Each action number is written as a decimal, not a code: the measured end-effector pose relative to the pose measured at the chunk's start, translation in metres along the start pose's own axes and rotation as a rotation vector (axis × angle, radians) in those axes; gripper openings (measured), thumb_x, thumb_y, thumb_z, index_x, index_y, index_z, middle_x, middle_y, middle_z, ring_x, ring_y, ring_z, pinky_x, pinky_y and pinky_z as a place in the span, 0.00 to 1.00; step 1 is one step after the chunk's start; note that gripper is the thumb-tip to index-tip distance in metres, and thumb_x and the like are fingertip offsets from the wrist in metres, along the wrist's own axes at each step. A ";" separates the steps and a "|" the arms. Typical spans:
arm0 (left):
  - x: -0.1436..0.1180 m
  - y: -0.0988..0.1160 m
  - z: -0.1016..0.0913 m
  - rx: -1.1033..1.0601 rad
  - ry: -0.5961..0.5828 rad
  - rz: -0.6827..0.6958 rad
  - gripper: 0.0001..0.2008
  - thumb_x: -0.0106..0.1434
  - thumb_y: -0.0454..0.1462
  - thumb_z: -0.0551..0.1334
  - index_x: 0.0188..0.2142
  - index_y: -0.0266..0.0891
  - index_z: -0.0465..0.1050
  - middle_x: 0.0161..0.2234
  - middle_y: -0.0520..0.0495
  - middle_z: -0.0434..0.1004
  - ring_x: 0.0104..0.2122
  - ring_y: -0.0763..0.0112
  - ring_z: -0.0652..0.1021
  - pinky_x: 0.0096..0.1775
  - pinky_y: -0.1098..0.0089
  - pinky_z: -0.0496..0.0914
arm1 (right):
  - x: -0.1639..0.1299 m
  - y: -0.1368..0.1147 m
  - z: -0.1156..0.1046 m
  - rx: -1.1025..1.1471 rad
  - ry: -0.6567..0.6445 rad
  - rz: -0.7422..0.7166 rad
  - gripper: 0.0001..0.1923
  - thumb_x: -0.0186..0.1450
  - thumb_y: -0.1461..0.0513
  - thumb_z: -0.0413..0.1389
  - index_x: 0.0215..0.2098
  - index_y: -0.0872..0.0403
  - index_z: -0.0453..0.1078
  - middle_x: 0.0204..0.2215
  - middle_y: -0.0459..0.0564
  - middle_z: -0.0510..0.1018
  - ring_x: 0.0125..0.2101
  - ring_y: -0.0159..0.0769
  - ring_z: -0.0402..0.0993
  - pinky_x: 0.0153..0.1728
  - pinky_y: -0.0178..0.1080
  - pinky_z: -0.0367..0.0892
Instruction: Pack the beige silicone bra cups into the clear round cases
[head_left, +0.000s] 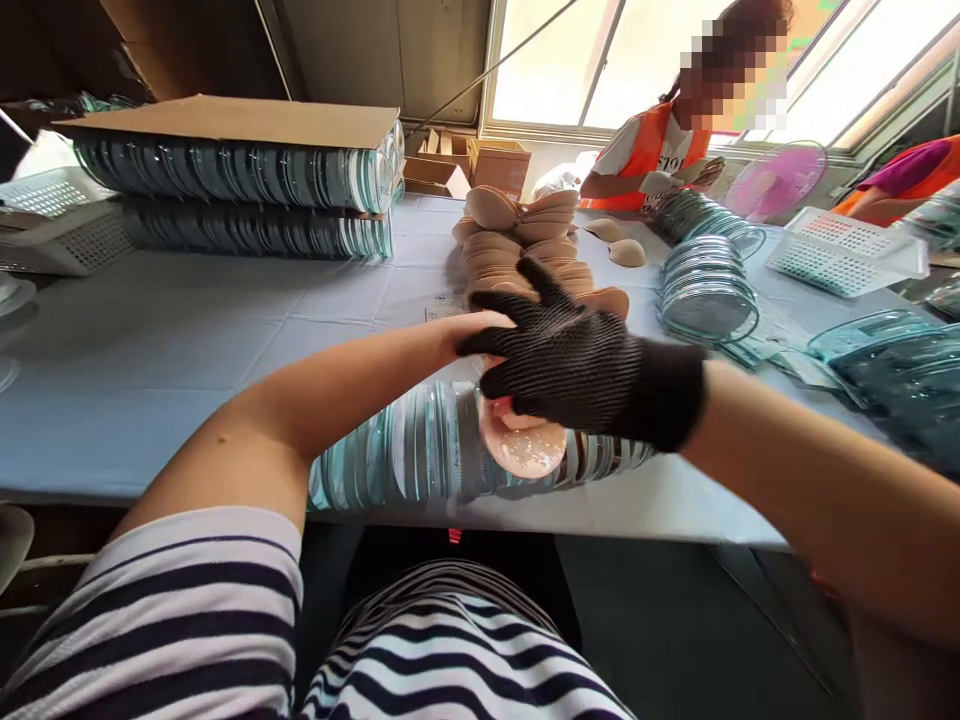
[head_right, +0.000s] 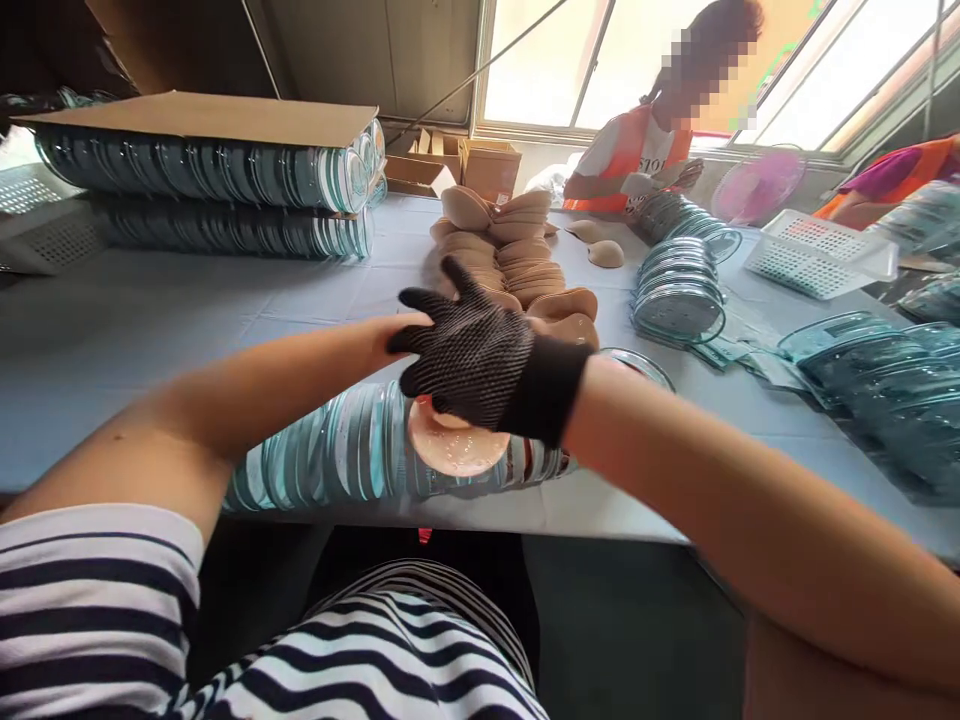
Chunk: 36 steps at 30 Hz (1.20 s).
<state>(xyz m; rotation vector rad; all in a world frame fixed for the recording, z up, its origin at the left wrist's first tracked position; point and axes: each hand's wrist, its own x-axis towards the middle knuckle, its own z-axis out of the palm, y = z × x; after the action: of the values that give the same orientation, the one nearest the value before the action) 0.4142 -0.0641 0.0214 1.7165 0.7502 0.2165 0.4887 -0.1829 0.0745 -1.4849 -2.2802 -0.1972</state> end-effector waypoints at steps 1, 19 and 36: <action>0.001 -0.003 0.002 0.001 -0.016 0.003 0.06 0.58 0.30 0.65 0.27 0.39 0.80 0.28 0.44 0.81 0.31 0.65 0.75 0.30 0.69 0.70 | 0.001 -0.005 0.004 0.048 -0.024 -0.091 0.04 0.62 0.59 0.63 0.35 0.49 0.78 0.50 0.40 0.80 0.60 0.44 0.68 0.66 0.60 0.52; -0.020 -0.041 -0.005 -0.462 -0.166 -0.206 0.09 0.55 0.39 0.68 0.32 0.33 0.79 0.30 0.43 0.82 0.25 0.69 0.79 0.28 0.72 0.74 | -0.088 0.009 0.077 -0.204 -0.026 0.149 0.21 0.68 0.58 0.55 0.56 0.59 0.70 0.56 0.62 0.75 0.53 0.51 0.75 0.53 0.54 0.72; -0.051 -0.041 -0.026 -0.515 -0.388 -0.013 0.32 0.44 0.25 0.68 0.52 0.38 0.74 0.42 0.43 0.82 0.35 0.66 0.82 0.37 0.70 0.76 | -0.099 0.006 0.007 -0.017 -0.254 -0.166 0.18 0.67 0.61 0.55 0.55 0.46 0.73 0.56 0.45 0.76 0.65 0.51 0.59 0.62 0.64 0.58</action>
<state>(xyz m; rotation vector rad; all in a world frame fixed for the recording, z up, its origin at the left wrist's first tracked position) 0.3463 -0.0680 0.0029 1.2107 0.3738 0.0540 0.5264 -0.2619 0.0268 -1.3972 -2.6118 -0.0794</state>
